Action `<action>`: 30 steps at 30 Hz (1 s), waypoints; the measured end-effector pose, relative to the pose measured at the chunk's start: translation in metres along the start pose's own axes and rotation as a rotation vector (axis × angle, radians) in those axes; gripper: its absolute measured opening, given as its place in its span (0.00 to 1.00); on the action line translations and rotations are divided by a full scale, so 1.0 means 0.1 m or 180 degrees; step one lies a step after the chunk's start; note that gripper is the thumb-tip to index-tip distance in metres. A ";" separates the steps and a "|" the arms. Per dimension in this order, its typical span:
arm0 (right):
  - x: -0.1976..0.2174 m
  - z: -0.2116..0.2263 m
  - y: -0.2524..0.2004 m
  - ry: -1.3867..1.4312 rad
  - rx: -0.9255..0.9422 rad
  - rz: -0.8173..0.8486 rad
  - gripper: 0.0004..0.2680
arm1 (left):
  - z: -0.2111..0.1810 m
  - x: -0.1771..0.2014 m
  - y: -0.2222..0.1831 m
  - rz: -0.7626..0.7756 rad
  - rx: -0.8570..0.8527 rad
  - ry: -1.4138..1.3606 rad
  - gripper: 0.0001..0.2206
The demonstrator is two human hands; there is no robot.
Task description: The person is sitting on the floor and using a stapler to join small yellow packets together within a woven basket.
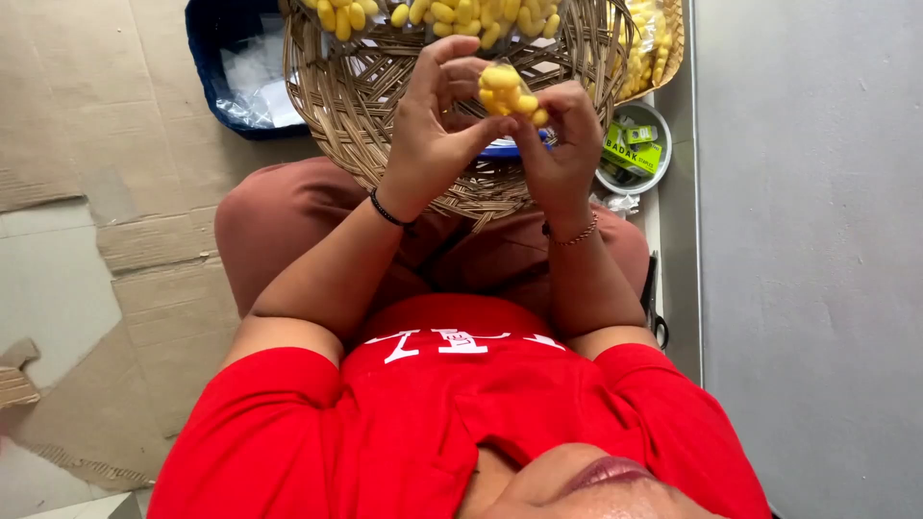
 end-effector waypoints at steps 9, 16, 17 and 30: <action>-0.04 0.13 -0.01 -0.1141 0.0930 0.0414 0.13 | 0.10 0.06 -0.01 -0.0051 0.0200 -0.0291 0.27; -0.02 -0.03 -0.03 0.0348 -0.0521 0.0494 0.07 | -0.03 0.01 0.03 0.0273 -0.0107 -0.0224 0.17; -0.03 0.00 -0.03 0.0336 -0.0515 0.0512 0.07 | 0.02 0.02 0.02 0.0226 -0.0146 -0.0192 0.11; -0.07 0.16 -0.05 -0.1511 0.1420 0.0056 0.05 | -0.07 0.06 -0.01 0.0122 -0.0068 0.0020 0.27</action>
Point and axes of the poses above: each hand's wrist, its own y-axis towards the middle knuckle, its own x-axis out of the back of the hand, z = x × y, the point moved 4 cm from there along y, towards the middle knuckle, and after that the axes turned 4 degrees about -x, right-handed, at the moved point
